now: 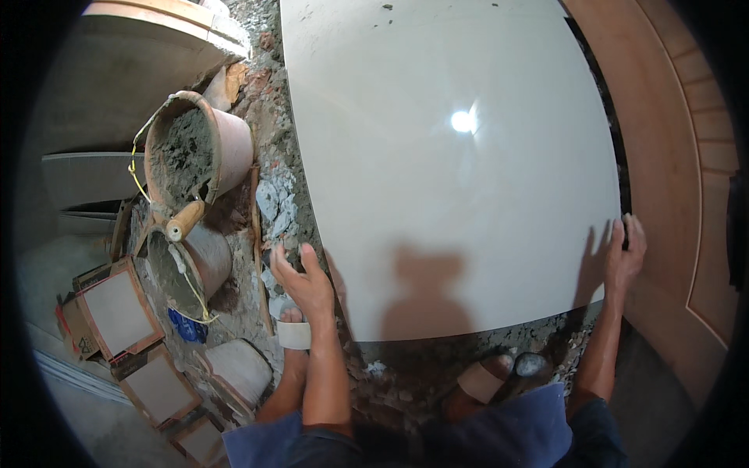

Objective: The person spreads cement on the floor using a trowel, then places a large white tile onto the cement and taps it with a rubber mallet to level and secure it.

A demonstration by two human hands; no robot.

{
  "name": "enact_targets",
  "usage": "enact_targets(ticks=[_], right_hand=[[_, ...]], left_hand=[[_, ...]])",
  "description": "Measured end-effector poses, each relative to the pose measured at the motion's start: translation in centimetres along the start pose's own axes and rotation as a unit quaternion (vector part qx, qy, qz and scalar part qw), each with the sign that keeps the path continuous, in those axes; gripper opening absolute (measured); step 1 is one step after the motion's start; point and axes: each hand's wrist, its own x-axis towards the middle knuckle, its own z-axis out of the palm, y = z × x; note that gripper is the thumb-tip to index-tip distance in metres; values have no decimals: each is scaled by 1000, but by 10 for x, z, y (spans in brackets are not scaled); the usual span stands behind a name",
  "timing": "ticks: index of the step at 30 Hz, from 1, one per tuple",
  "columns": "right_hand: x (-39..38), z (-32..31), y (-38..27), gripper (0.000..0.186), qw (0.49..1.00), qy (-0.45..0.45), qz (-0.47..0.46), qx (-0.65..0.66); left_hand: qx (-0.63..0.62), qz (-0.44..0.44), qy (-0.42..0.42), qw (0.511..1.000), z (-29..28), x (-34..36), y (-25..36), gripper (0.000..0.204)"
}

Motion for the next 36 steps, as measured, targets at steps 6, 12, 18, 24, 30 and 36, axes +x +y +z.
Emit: enact_targets(ticks=[6,12,18,24,30,36], right_hand=[[35,49,-73,42,988,-48,-141,38],[73,143,-154,68,969,-84,-178,-149],[53,187,-218,84,941,-147,-223,-207],[51,191,-229,79,936,-146,-240,-215],[13,147,-227,73,898,-278,-324,-104],[-71,-50,-50,49,935,-346,-48,70]], left_hand=[[39,221,-155,962,58,46,58,76],[127,326,-152,924,119,107,108,82],[159,308,-150,926,118,137,109,89],[121,295,-142,937,123,150,104,94],[148,278,-161,935,109,159,91,87],[287,349,-223,864,76,94,9,78]])
